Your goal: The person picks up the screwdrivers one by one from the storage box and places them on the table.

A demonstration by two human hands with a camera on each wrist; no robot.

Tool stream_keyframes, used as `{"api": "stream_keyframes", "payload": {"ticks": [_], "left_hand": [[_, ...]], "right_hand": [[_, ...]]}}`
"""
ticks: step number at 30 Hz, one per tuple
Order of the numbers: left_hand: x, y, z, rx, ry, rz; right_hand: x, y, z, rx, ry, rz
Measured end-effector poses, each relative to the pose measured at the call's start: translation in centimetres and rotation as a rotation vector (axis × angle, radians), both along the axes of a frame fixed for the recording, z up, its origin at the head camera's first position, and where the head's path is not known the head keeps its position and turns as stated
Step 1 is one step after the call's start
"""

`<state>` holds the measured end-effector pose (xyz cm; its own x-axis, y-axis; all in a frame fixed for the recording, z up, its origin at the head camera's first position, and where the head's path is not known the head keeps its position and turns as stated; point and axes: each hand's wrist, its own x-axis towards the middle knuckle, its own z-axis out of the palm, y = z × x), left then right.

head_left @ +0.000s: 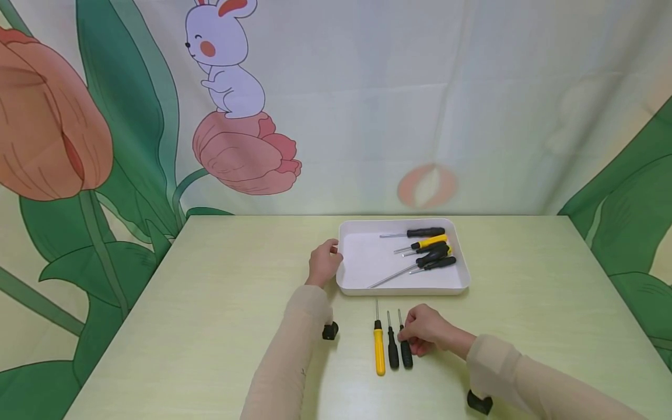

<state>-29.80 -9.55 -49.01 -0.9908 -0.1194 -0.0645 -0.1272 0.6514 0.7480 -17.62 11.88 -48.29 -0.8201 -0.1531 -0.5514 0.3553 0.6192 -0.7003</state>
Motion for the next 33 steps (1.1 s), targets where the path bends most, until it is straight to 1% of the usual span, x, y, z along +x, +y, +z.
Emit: {"api": "stream_keyframes", "payload": {"ticks": [8,12,18,24,30,33], "left_hand": [[-0.1,-0.1,-0.1,-0.012,0.006,-0.002],[-0.1,-0.1,0.0,-0.012,0.005,-0.004],[-0.1,-0.1,0.0,-0.013,-0.001,-0.006],[-0.1,-0.1,0.1,-0.011,-0.002,-0.006],[0.0,-0.1,0.1,-0.020,0.008,-0.011],[0.0,0.0,0.1,-0.013,0.003,-0.011]], "right_hand": [[0.0,0.3,0.4,-0.025,-0.023,-0.013],[0.0,0.6,0.6,-0.027,-0.027,-0.001],[-0.4,1.3,1.1,0.006,-0.039,0.078],[-1.0,2.0,2.0,0.039,-0.035,0.155],[-2.1,2.8,3.6,0.004,-0.015,0.199],[-2.7,3.1,4.4,-0.009,0.009,0.204]]}}
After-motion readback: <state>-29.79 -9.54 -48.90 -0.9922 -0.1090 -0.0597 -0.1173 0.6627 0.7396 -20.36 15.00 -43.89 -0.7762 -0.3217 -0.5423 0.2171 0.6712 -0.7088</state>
